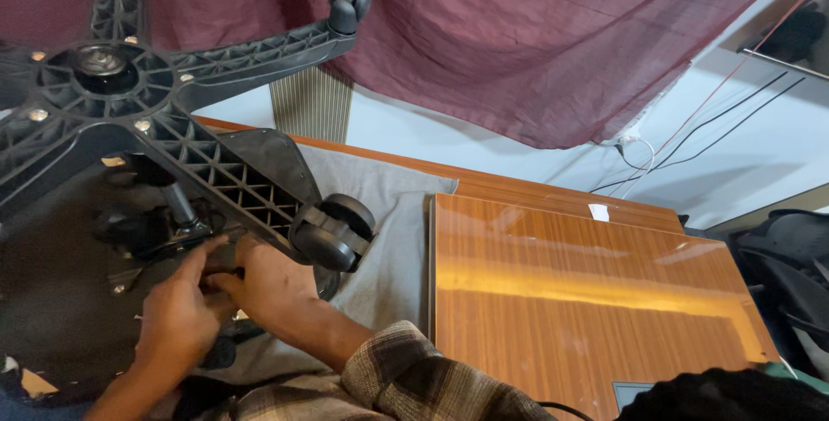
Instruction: The person works on an upside-down office chair, using a hex key to loosen and tighten bolts on the metal mechanism under the seat, and turns a black knob and lever by hand while adjusting the mechanism on the chair base.
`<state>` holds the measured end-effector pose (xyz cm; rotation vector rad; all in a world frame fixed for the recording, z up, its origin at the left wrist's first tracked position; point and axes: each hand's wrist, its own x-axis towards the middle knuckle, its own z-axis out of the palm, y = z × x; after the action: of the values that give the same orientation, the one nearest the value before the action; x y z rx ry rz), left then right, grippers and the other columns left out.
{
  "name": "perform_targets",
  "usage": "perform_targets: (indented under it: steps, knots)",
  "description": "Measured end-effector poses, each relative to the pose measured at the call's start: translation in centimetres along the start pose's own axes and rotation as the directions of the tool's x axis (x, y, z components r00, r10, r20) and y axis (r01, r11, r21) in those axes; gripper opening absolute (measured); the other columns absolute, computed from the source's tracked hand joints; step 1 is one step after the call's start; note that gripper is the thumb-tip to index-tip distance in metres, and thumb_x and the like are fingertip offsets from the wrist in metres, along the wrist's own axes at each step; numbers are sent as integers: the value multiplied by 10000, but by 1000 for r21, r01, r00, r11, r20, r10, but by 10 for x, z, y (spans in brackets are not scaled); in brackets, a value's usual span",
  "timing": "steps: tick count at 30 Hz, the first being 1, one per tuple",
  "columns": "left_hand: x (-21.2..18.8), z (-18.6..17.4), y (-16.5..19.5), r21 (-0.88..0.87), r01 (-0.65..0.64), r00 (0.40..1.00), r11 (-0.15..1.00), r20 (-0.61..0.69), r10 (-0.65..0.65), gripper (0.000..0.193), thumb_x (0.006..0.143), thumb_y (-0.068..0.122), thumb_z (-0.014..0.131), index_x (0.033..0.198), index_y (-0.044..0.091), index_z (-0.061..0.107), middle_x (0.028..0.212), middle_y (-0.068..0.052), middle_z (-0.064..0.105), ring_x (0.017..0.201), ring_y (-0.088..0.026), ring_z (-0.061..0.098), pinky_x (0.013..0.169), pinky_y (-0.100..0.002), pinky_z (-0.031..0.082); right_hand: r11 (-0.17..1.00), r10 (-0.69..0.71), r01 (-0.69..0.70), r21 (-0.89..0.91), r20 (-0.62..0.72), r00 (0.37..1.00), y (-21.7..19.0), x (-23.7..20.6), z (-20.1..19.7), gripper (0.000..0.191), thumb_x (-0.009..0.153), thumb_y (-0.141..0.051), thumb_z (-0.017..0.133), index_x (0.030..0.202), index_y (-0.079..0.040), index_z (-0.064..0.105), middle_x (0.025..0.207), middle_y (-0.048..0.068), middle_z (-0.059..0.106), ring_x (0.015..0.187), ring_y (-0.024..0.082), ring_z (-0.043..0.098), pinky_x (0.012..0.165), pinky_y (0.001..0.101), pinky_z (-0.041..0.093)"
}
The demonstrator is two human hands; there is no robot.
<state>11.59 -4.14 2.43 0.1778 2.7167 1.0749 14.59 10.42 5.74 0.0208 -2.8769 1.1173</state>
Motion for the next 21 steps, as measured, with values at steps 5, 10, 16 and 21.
perform_targets:
  steps: [5, 10, 16, 21]
  knots:
    - [6, -5, 2, -184, -189, 982, 965, -7, 191, 958, 739, 15, 738, 1603, 175, 358, 1158, -126, 753, 1007, -292, 747, 861, -405, 562, 960, -98, 86, 266, 34, 995, 10, -2, 2, 373, 868, -246, 641, 1222, -168, 729, 1118, 96, 767, 1037, 273, 737, 888, 387, 565]
    - [2, 4, 0, -179, -320, 946, 930, -14, 323, 848, 647, -3, 789, 1437, 144, 519, 1179, -143, 747, 1059, -292, 739, 880, -401, 566, 983, 97, -119, 140, 156, 983, 7, 1, -1, 324, 865, -314, 678, 1140, -162, 756, 1067, 111, 770, 992, 293, 735, 819, 420, 549]
    - [-2, -1, -16, -52, -121, 993, 991, -8, 121, 943, 750, 50, 810, 1587, 207, 404, 1164, -135, 764, 1057, -307, 737, 912, -402, 559, 988, -125, 129, 84, -48, 991, 6, -3, 7, 286, 804, -309, 733, 1018, -124, 771, 1017, 131, 754, 933, 324, 729, 802, 445, 565]
    - [6, 11, -17, -392, -396, 918, 831, -132, 375, 1127, 661, 118, 778, 1637, 132, 215, 1366, -151, 629, 1139, -299, 683, 905, -363, 536, 985, -150, 150, 82, -3, 989, 8, 2, 9, 208, 893, -247, 660, 1008, -153, 805, 965, 124, 774, 910, 319, 743, 841, 433, 586]
